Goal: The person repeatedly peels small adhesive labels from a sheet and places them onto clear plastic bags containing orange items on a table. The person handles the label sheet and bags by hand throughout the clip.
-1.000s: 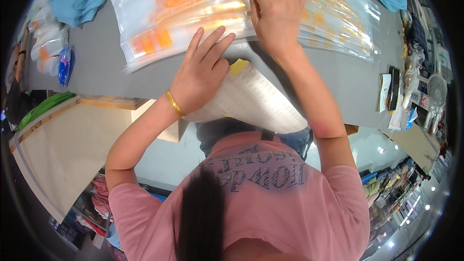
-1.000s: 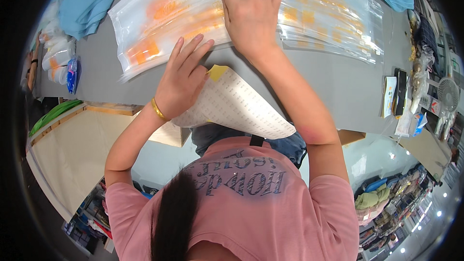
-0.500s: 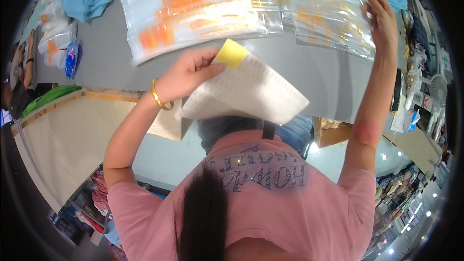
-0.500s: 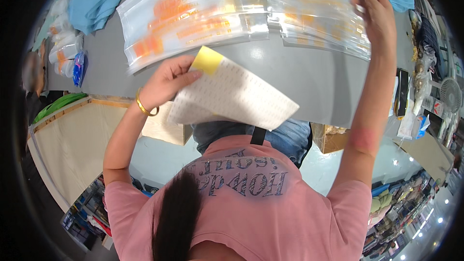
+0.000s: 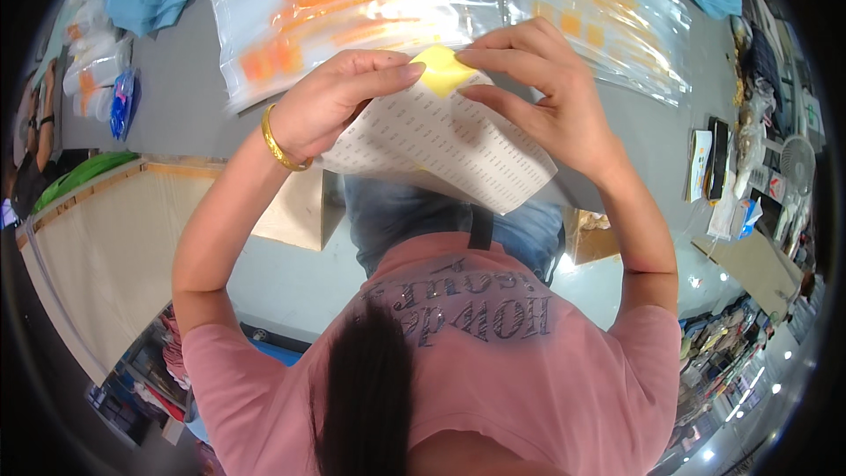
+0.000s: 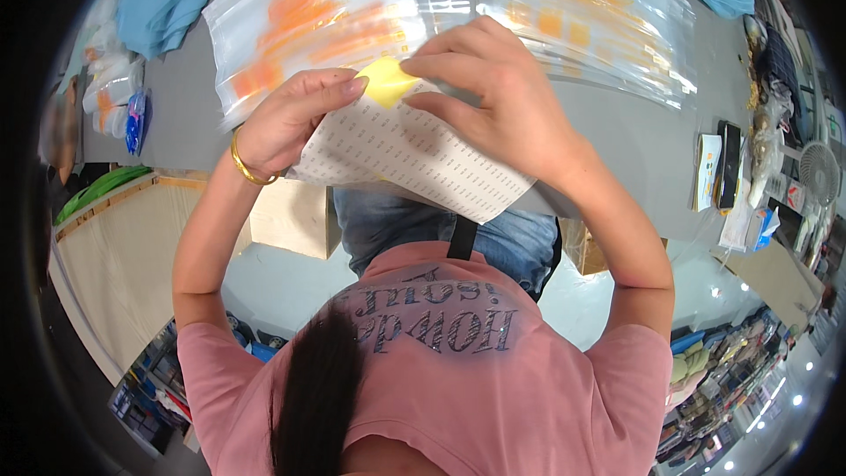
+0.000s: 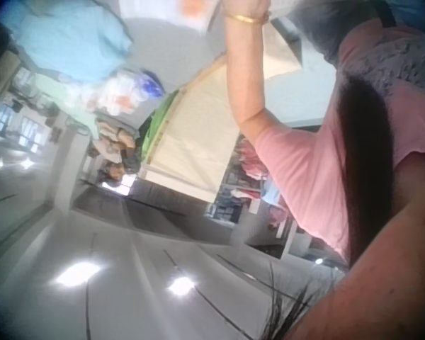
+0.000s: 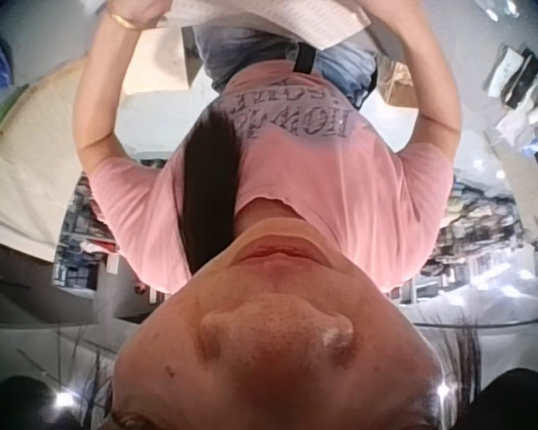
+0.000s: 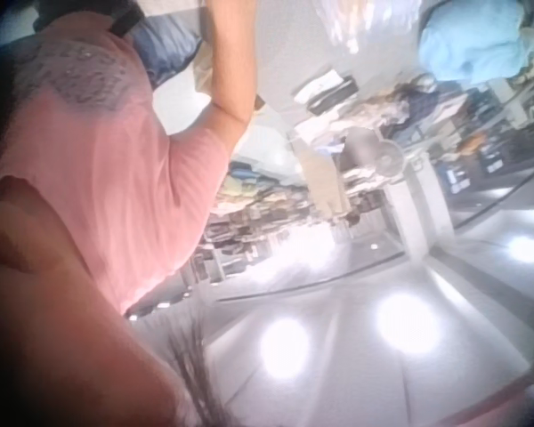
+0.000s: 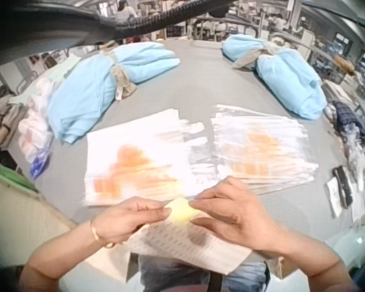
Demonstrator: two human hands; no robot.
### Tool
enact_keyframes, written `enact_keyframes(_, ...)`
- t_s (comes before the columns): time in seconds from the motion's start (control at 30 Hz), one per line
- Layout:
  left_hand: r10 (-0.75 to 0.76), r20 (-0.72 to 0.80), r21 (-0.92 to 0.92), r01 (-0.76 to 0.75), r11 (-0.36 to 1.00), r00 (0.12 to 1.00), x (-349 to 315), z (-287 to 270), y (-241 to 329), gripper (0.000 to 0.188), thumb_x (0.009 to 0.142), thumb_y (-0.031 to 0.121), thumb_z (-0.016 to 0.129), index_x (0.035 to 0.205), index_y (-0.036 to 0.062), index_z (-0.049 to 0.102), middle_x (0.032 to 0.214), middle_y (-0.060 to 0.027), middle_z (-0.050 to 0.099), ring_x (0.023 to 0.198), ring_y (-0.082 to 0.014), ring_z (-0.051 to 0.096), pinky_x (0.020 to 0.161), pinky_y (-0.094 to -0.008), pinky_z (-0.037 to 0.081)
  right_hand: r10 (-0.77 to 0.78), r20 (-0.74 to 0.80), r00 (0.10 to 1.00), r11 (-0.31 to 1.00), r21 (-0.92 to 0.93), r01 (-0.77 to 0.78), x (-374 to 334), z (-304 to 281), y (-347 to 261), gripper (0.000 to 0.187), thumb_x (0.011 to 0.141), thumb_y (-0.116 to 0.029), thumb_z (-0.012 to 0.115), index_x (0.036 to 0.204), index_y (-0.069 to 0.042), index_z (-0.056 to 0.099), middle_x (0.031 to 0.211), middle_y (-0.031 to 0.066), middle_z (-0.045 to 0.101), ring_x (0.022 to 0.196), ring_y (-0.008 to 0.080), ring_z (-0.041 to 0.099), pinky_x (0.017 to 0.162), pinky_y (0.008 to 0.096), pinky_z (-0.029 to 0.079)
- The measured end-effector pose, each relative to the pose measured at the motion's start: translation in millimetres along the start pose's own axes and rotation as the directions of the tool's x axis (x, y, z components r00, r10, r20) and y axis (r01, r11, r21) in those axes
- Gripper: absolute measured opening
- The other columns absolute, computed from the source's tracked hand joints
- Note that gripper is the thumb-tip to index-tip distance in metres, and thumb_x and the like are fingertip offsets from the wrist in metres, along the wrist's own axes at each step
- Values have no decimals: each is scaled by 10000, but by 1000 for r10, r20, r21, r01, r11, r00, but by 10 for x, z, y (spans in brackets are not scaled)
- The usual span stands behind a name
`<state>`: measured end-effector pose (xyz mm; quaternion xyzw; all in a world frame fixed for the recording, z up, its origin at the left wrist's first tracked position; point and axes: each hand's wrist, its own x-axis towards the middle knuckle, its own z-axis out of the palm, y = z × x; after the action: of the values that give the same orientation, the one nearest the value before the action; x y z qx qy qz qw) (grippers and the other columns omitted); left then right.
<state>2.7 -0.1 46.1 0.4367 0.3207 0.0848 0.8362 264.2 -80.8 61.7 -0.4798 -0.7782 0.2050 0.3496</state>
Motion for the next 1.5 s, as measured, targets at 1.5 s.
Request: enact_keyframes(1.5, 608, 242, 963, -109, -247, 756, 355, -65, -669, 99, 901, 120, 588, 954, 47, 631, 1549, -140, 513, 1399, -331, 483, 1193, -481, 363, 242, -161, 957, 933, -232, -275, 216, 810, 686, 215, 787, -230, 888, 831, -65, 757, 1046, 75, 687, 1023, 278, 573, 913, 395, 418)
